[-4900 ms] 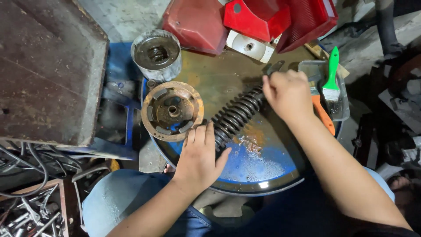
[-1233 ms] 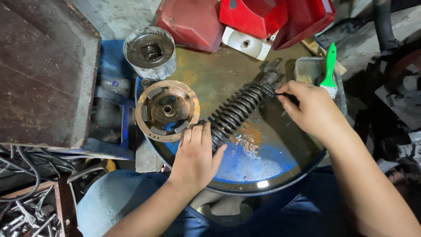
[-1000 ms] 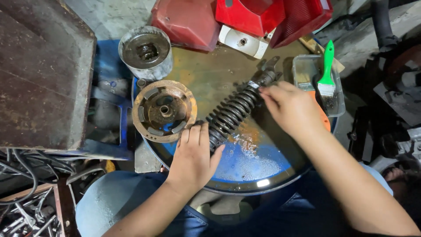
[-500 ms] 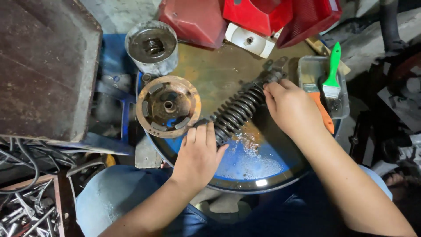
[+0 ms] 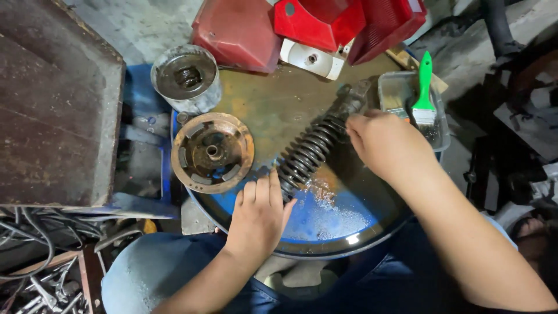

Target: Cleaning a motorcycle shock absorber spring by hand and with a brush to remove dirt and grease.

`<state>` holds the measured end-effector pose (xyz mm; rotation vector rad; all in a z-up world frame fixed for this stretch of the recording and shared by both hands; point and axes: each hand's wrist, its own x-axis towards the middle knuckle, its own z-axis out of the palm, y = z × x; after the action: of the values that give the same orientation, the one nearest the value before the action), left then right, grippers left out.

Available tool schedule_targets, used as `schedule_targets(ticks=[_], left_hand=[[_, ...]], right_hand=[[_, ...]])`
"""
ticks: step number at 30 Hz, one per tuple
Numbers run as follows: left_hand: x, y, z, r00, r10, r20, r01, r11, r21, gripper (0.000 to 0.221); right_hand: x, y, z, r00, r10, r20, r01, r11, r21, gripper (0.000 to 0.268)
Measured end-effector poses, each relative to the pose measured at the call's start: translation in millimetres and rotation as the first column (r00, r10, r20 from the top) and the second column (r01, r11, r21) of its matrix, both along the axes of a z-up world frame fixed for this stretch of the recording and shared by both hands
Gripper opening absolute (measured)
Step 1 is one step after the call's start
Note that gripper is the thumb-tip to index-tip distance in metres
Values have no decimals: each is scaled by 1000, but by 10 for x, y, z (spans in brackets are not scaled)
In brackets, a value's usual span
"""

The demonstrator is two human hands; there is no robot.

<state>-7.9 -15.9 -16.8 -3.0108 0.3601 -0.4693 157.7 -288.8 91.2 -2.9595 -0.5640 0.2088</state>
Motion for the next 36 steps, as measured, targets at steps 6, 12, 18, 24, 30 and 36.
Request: schedule_targets(ticks=[6, 12, 18, 24, 30, 36], left_hand=[[-11, -5, 34, 999, 21, -35, -23, 998, -55, 94], [-51, -83, 27, 998, -16, 59, 14, 1000, 22, 91], [-86, -149, -50, 998, 25, 57, -33, 990, 138, 91], [-36, -115, -4, 999, 28, 24, -29, 999, 46, 95], [-6, -64, 73, 1000, 3, 21, -3, 1000, -1, 92], [161, 78, 201, 998, -9, 69, 21, 983, -185, 87]], right_hand=[[57, 53, -559, 911, 161, 381, -115, 984, -139, 3], [101, 3, -546, 927, 159, 340, -106, 980, -168, 5], [3, 105, 55, 999, 51, 5, -49, 983, -179, 21], [104, 222, -604, 895, 183, 407, -111, 975, -193, 18], [-4, 3, 37, 1000, 13, 17, -13, 1000, -15, 21], [115, 16, -807, 821, 161, 548, -154, 986, -60, 25]])
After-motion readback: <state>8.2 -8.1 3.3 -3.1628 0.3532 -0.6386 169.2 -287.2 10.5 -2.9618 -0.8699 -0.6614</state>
